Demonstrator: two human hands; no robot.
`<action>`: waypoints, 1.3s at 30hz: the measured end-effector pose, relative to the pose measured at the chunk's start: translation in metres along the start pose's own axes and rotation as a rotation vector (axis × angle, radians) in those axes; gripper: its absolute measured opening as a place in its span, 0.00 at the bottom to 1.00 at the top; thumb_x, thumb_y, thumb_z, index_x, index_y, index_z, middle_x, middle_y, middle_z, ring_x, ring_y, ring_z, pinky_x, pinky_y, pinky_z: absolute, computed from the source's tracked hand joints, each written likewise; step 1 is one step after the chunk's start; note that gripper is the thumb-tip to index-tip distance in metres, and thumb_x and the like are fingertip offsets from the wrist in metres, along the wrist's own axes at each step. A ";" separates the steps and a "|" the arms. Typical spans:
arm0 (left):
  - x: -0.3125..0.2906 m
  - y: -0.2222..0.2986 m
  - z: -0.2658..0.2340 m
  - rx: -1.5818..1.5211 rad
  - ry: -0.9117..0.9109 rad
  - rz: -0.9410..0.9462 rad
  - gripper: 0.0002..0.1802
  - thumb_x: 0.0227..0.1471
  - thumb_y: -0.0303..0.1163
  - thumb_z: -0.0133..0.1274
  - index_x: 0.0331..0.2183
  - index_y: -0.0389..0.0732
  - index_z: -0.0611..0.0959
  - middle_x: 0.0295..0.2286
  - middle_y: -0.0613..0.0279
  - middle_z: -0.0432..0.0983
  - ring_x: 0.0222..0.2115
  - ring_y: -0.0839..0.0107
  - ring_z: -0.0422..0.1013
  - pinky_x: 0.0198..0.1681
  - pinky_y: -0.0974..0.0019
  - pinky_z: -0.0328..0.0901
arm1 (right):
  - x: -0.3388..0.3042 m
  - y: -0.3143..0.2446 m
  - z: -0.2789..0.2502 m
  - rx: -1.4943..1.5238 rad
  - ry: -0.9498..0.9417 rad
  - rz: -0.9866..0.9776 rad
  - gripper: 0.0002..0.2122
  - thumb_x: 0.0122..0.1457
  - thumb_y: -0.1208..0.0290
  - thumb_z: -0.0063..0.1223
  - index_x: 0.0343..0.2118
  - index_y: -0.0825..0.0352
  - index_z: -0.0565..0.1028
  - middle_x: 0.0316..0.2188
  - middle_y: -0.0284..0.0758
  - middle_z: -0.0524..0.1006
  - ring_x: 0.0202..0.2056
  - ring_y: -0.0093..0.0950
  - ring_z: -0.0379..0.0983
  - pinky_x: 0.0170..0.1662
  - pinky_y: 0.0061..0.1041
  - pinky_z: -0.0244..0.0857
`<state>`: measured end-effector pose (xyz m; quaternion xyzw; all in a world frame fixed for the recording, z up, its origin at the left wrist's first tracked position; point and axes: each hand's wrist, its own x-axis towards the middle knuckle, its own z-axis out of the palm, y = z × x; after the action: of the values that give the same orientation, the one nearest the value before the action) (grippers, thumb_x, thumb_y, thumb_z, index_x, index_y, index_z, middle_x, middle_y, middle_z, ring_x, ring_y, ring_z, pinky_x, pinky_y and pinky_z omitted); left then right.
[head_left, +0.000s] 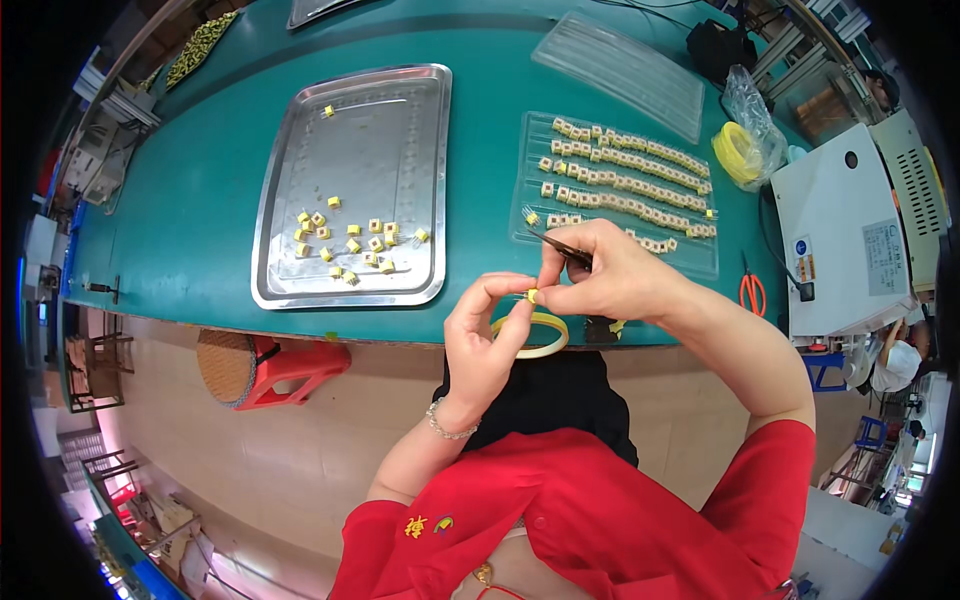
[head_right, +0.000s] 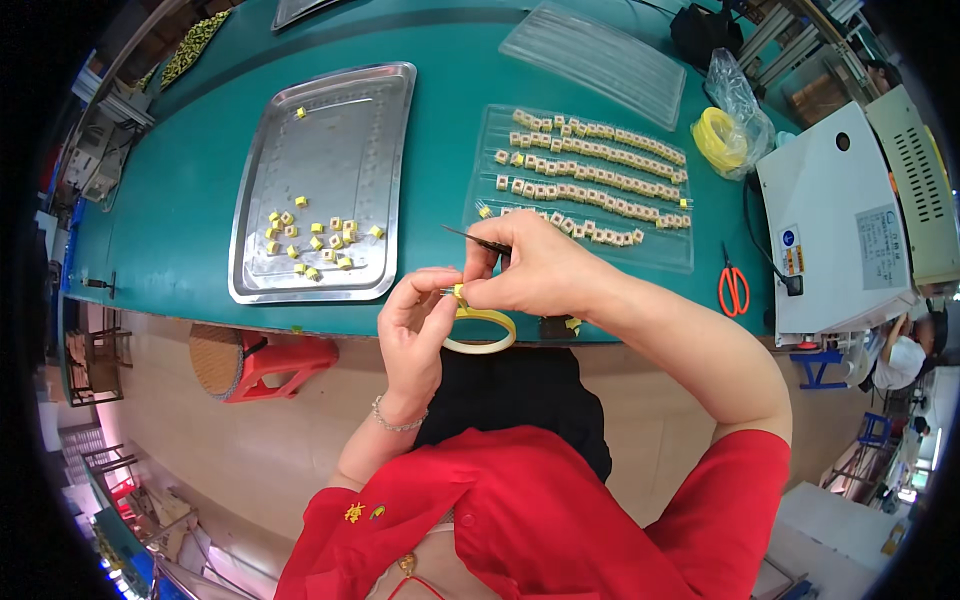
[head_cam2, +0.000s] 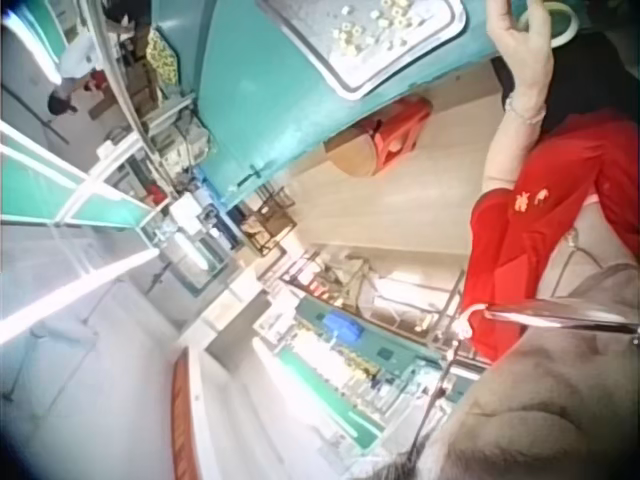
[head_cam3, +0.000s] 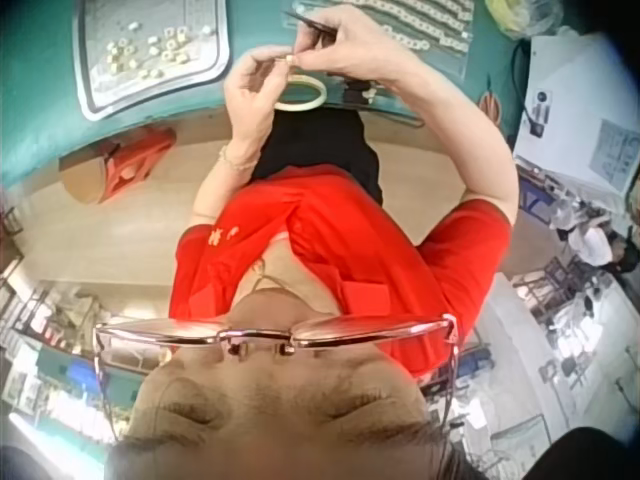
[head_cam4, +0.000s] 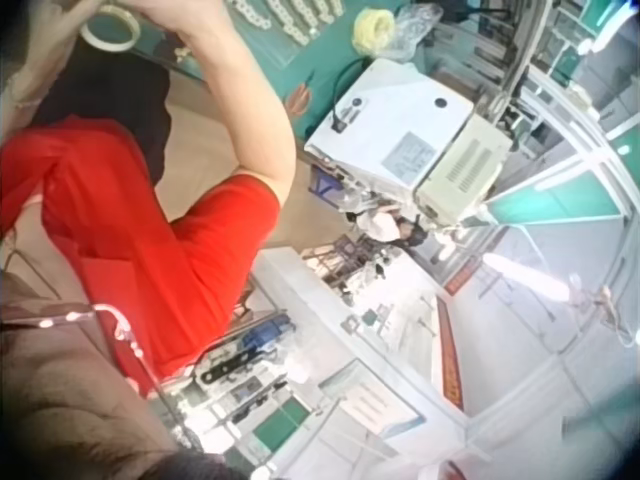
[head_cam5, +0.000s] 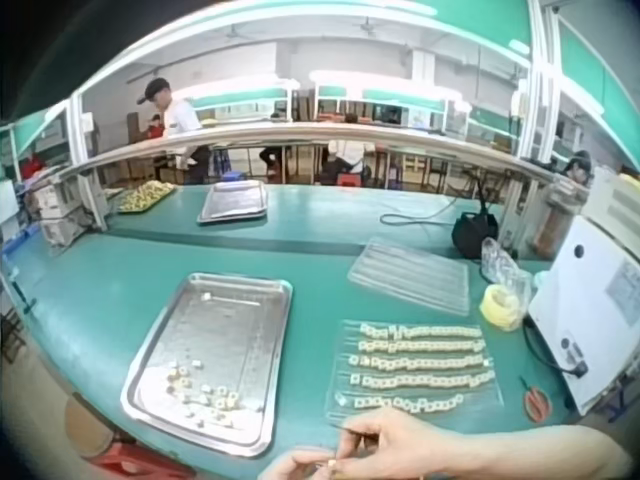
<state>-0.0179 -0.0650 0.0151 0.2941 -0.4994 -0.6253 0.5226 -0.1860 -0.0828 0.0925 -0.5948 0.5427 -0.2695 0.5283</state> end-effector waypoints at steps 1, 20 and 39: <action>0.002 -0.002 -0.003 -0.006 -0.058 0.012 0.13 0.46 0.18 0.45 0.38 0.31 0.74 0.37 0.55 0.70 0.41 0.70 0.67 0.47 0.68 0.60 | 0.001 0.001 -0.001 0.034 -0.008 0.016 0.06 0.41 0.72 0.58 0.18 0.67 0.71 0.12 0.23 0.62 0.14 0.12 0.51 0.18 0.16 0.42; -0.069 -0.024 -0.015 -0.181 -0.245 -0.216 0.25 0.60 0.31 0.33 0.58 0.39 0.54 0.32 0.59 0.73 0.20 0.83 0.58 0.26 0.82 0.58 | -0.027 0.004 -0.007 0.035 0.284 -0.119 0.07 0.50 0.77 0.53 0.33 0.71 0.74 0.18 0.29 0.72 0.19 0.13 0.63 0.22 0.13 0.56; -0.071 -0.022 0.003 0.192 -0.022 0.078 0.24 0.60 0.30 0.36 0.56 0.36 0.58 0.20 0.71 0.60 0.21 0.84 0.55 0.26 0.80 0.54 | -0.148 0.115 0.032 0.163 0.870 -0.221 0.06 0.57 0.76 0.49 0.36 0.71 0.74 0.25 0.25 0.67 0.23 0.11 0.59 0.24 0.11 0.51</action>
<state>-0.0089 0.0028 -0.0153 0.3161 -0.5738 -0.5570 0.5105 -0.2385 0.0826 0.0144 -0.4370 0.6246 -0.5908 0.2643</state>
